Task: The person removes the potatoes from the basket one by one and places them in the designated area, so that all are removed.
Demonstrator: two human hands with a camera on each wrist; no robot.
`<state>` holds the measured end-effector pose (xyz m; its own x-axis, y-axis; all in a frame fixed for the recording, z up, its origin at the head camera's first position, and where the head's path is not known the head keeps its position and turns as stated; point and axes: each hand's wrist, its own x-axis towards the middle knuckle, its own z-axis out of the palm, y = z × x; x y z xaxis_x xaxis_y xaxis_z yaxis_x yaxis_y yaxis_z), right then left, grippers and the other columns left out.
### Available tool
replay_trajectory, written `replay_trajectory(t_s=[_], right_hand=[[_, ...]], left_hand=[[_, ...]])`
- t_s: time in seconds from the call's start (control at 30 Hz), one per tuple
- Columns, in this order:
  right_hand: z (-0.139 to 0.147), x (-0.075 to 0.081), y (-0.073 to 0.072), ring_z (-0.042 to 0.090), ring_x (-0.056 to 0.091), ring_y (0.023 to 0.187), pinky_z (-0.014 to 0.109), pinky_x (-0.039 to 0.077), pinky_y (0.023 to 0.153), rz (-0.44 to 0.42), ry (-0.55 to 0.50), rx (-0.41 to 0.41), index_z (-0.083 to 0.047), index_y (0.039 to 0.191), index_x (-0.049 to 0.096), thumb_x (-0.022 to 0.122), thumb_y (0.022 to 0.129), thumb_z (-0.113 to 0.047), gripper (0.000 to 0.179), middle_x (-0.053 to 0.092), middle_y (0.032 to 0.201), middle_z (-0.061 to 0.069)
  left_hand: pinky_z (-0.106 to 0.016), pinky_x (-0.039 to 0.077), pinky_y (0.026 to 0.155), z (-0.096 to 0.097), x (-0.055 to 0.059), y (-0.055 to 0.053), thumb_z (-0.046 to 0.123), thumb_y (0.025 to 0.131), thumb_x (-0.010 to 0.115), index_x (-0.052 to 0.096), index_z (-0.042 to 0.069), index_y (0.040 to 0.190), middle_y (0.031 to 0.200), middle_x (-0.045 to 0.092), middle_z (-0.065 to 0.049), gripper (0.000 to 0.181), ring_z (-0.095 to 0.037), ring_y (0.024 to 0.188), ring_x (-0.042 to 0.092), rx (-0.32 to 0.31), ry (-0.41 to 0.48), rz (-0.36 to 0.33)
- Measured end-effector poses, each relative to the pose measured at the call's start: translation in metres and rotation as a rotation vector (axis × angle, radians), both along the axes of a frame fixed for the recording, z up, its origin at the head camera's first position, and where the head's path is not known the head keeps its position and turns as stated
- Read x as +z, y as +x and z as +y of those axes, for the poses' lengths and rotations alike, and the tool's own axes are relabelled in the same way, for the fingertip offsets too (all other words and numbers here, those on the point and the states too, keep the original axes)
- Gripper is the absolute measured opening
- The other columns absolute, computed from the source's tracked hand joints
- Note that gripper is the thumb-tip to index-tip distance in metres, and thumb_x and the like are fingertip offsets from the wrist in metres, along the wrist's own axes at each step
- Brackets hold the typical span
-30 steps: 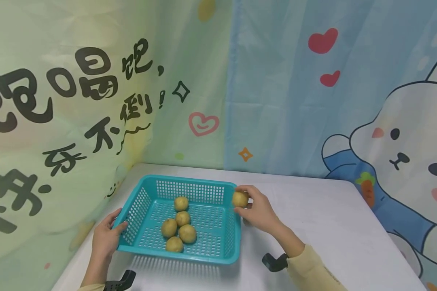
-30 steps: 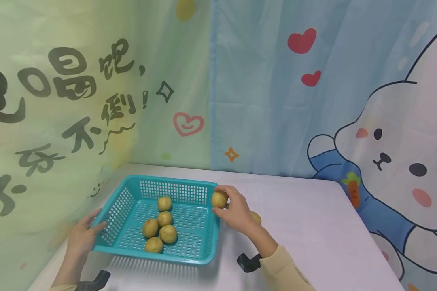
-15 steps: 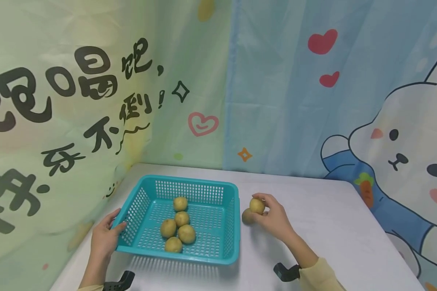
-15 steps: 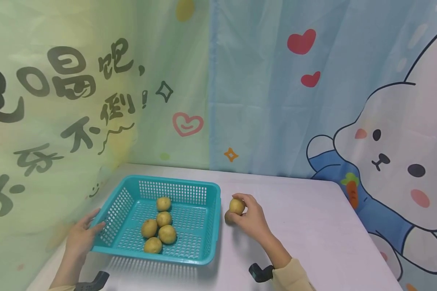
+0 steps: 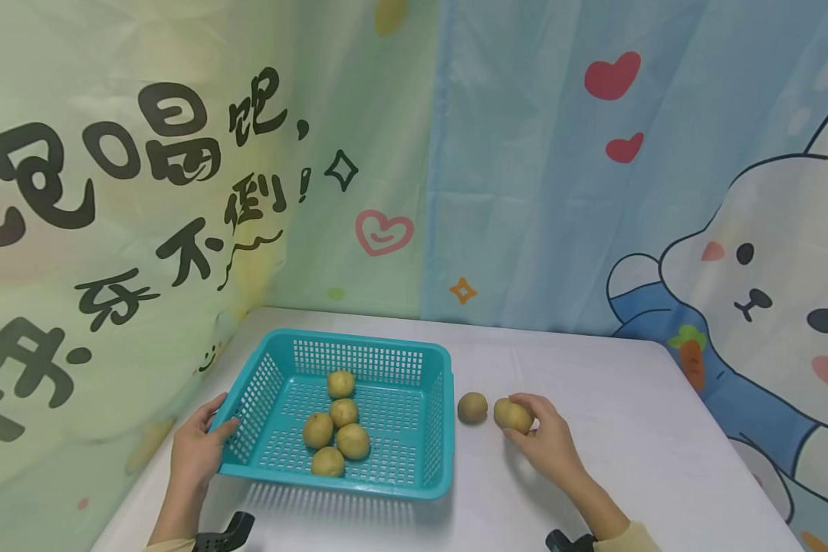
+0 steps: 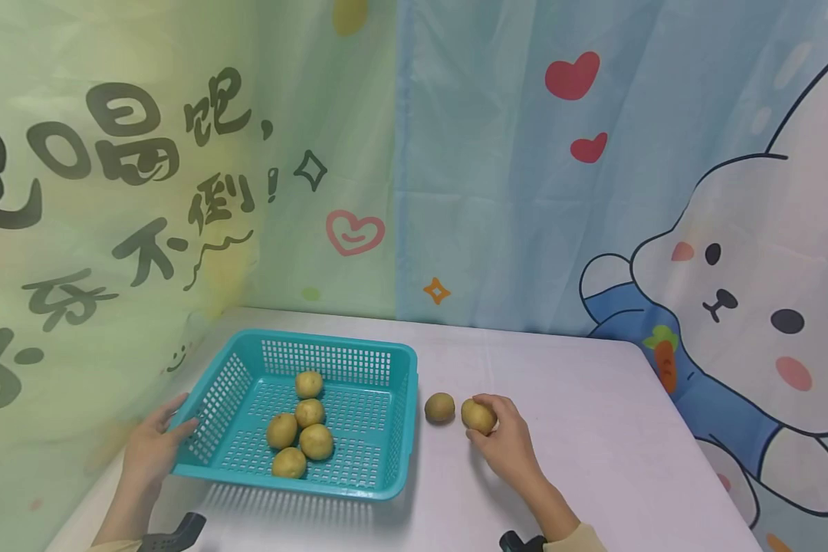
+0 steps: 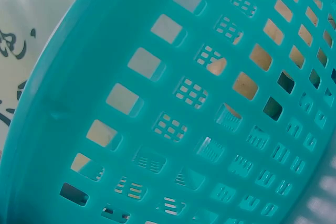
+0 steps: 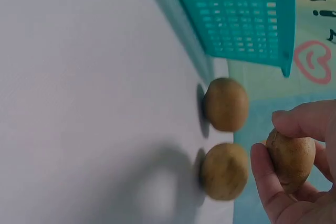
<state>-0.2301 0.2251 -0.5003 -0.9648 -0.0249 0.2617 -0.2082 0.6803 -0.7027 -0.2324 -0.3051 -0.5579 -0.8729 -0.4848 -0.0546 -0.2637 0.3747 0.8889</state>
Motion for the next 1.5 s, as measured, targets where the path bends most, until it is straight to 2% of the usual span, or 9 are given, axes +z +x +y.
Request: replay_trajectory(t_s=[0.07,0.17,0.3,0.4,0.53,0.77,1.17,1.33,1.5], right_hand=[[0.006,-0.004,0.002,0.031,0.058,0.108,0.024,0.051,0.070,0.006,0.006,-0.007,-0.005,0.125,0.059,0.078,0.076,-0.001,0.052,0.057,0.125,0.016],[0.016,-0.008,0.004,0.032,0.057,0.108,0.025,0.051,0.072,0.006,0.009,-0.015,-0.003,0.126,0.057,0.077,0.077,-0.001,0.053,0.056,0.127,0.018],[0.027,-0.011,0.007,0.036,0.056,0.109,0.041,0.052,0.081,0.007,0.017,-0.029,0.001,0.128,0.056,0.076,0.078,0.002,0.054,0.055,0.126,0.022],[0.034,-0.015,0.007,0.040,0.055,0.111,0.053,0.047,0.089,0.003,0.019,-0.043,0.004,0.128,0.054,0.075,0.077,0.003,0.055,0.055,0.126,0.025],[0.041,-0.021,0.008,0.045,0.053,0.115,0.060,0.041,0.096,-0.030,0.033,-0.059,0.006,0.128,0.053,0.075,0.079,0.001,0.054,0.054,0.127,0.028],[0.048,-0.031,0.006,0.049,0.050,0.121,0.062,0.039,0.098,-0.098,0.050,-0.075,0.006,0.130,0.051,0.074,0.080,-0.003,0.056,0.053,0.131,0.031],[0.056,-0.041,-0.011,0.050,0.048,0.123,0.059,0.041,0.098,-0.180,0.030,-0.150,0.004,0.135,0.046,0.074,0.083,-0.008,0.060,0.050,0.135,0.032],[0.056,-0.042,-0.015,0.049,0.046,0.124,0.059,0.039,0.100,-0.184,0.041,-0.137,0.005,0.138,0.043,0.074,0.083,-0.010,0.065,0.047,0.137,0.033],[0.055,-0.042,-0.018,0.051,0.048,0.122,0.060,0.041,0.097,-0.163,0.062,-0.128,0.004,0.137,0.044,0.076,0.082,-0.009,0.065,0.049,0.136,0.032]], left_hand=[[-0.026,0.052,0.064,0.000,-0.002,-0.001,0.023,0.095,0.061,0.043,0.021,0.149,0.134,0.059,-0.015,0.056,-0.026,0.105,0.063,0.009,-0.017,0.002],[-0.025,0.052,0.064,0.001,-0.004,-0.002,0.023,0.095,0.061,0.043,0.021,0.148,0.135,0.058,-0.016,0.056,-0.029,0.109,0.062,0.012,-0.022,0.012],[-0.025,0.052,0.065,0.001,-0.004,-0.002,0.023,0.095,0.061,0.044,0.021,0.148,0.136,0.058,-0.016,0.056,-0.030,0.110,0.062,0.019,-0.014,0.012],[-0.025,0.051,0.065,0.001,-0.004,-0.002,0.022,0.095,0.061,0.044,0.021,0.148,0.135,0.058,-0.016,0.056,-0.030,0.110,0.062,0.023,-0.022,0.011],[-0.025,0.052,0.065,0.002,-0.004,-0.001,0.021,0.095,0.061,0.044,0.021,0.148,0.135,0.058,-0.016,0.055,-0.030,0.109,0.062,0.021,-0.028,0.016],[-0.023,0.051,0.065,0.001,-0.007,-0.003,0.022,0.095,0.061,0.044,0.022,0.148,0.134,0.059,-0.015,0.056,-0.028,0.109,0.062,0.013,-0.031,0.017],[-0.026,0.053,0.064,-0.001,-0.013,-0.004,0.023,0.095,0.061,0.044,0.023,0.148,0.133,0.059,-0.014,0.055,-0.027,0.105,0.063,0.020,-0.021,0.017],[-0.025,0.052,0.063,-0.002,-0.014,-0.005,0.024,0.095,0.061,0.045,0.023,0.148,0.133,0.060,-0.014,0.055,-0.027,0.106,0.062,0.025,-0.031,0.017],[-0.024,0.052,0.065,-0.002,-0.013,-0.005,0.024,0.096,0.061,0.045,0.024,0.148,0.134,0.060,-0.012,0.055,-0.027,0.108,0.062,0.027,-0.033,0.018]])
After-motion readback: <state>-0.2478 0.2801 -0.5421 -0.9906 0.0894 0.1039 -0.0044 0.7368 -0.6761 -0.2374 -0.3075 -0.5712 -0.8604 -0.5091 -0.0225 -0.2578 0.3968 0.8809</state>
